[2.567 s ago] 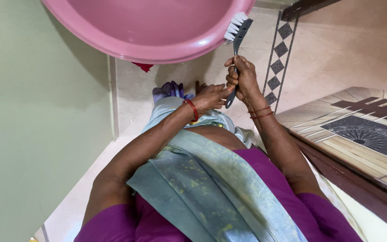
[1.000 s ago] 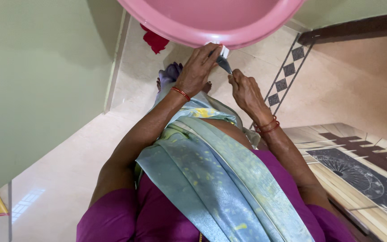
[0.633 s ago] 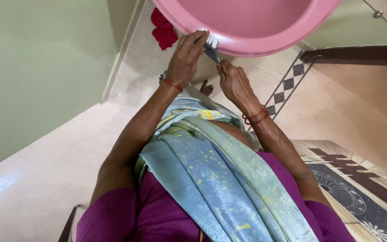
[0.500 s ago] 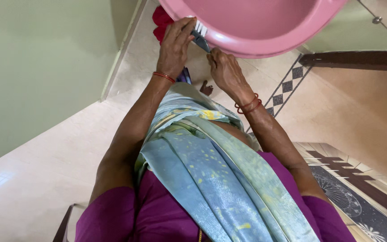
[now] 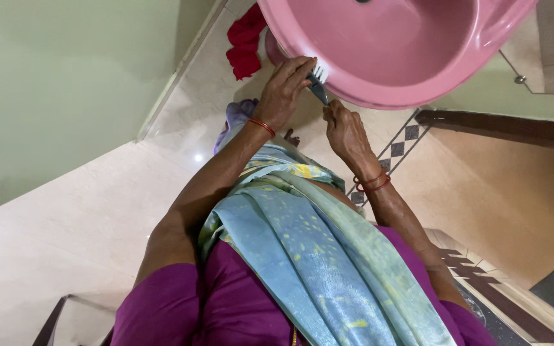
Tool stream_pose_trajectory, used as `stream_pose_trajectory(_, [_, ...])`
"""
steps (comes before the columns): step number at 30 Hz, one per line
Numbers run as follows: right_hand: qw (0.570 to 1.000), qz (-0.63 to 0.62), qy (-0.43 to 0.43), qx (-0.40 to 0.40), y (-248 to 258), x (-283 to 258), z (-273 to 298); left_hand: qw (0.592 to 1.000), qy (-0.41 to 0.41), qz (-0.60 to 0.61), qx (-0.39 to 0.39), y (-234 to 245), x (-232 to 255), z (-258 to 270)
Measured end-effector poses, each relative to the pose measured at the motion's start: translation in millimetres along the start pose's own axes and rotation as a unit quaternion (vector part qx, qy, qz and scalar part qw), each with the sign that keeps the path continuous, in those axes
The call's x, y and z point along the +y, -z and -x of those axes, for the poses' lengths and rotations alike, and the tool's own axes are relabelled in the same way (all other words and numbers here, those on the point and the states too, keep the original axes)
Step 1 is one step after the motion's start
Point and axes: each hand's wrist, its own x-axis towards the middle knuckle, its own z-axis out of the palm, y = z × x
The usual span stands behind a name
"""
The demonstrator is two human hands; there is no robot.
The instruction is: The person cleans the edges and outer surface of a pink wall-mounted sink using a small brush by hand.
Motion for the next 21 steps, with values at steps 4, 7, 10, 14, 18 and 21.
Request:
stream_pose_trajectory(4, [0.999, -0.018, 0.035, -0.013, -7, -8, -44, 0.998, 0.02, 0.054, 0.007, 16, -31, -26])
stream_pose_trajectory(7, [0.997, -0.021, 0.068, -0.02, -8, -27, -85, 0.998, 0.026, 0.056, 0.011, 33, -56, -48])
stream_pose_trajectory(10, [0.991, -0.082, -0.07, -0.078, -6, -54, -110, 0.998, -0.002, 0.017, 0.053, 53, -75, -65])
stream_pose_trajectory(14, [0.991, -0.094, -0.055, -0.075, -1, -62, -109, 0.993, 0.067, -0.049, 0.083, 53, -86, -59])
stream_pose_trajectory(18, [0.98, -0.104, -0.131, -0.104, 16, -42, -59, 0.985, 0.103, -0.072, 0.116, 37, -96, -38])
stream_pose_trajectory(21, [0.979, -0.107, -0.14, -0.101, 26, -36, -22, 0.937, 0.334, 0.086, 0.047, 18, -109, -31])
